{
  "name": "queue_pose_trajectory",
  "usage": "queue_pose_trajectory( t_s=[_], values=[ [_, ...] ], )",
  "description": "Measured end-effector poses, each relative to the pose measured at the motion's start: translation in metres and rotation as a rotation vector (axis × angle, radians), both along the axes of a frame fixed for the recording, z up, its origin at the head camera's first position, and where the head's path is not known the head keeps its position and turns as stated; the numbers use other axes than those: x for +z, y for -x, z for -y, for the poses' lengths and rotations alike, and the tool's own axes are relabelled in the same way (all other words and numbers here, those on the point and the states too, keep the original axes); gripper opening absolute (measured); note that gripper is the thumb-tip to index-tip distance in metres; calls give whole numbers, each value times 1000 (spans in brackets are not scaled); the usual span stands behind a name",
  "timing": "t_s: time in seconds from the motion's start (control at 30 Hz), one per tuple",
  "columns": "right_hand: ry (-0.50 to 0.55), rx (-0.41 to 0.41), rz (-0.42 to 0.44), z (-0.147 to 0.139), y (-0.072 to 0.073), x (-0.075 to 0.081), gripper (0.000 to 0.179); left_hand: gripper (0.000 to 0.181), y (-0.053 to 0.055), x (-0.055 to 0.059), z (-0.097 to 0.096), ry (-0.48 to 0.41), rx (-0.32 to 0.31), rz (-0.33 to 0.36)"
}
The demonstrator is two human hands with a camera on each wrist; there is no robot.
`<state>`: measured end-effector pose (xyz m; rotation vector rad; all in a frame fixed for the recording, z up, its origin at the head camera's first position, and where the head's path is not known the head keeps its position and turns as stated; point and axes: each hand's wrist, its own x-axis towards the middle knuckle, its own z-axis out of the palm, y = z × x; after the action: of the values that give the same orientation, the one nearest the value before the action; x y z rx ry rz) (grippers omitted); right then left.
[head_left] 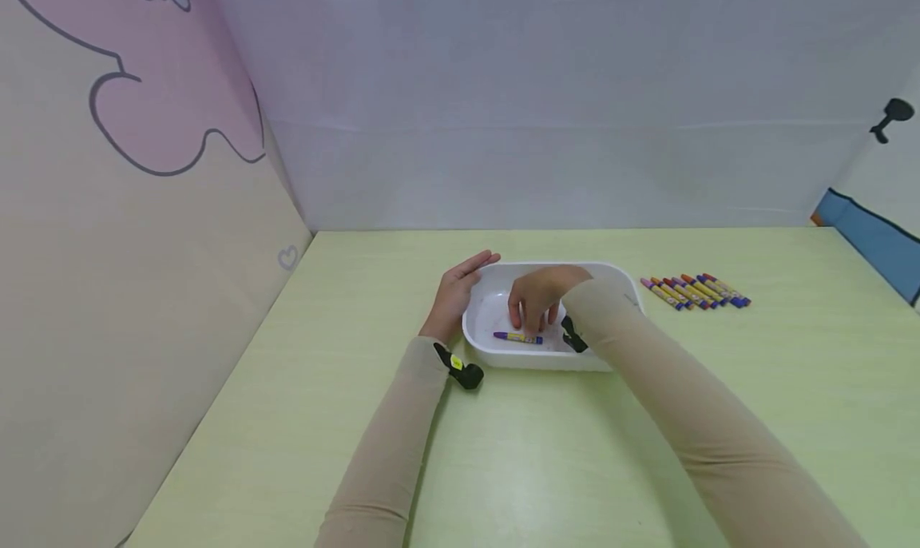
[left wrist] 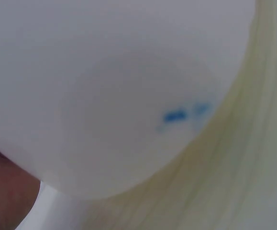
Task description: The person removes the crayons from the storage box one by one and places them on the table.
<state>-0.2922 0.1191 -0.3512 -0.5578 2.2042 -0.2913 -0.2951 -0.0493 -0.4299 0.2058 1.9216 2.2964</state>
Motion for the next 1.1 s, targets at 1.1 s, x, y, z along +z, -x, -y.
queue_pose_trajectory(
  t_s=[1.1],
  values=[
    [130, 18, -78, -16, 2, -1, 13, 40, 0, 1, 0, 16, 7, 14]
  ],
)
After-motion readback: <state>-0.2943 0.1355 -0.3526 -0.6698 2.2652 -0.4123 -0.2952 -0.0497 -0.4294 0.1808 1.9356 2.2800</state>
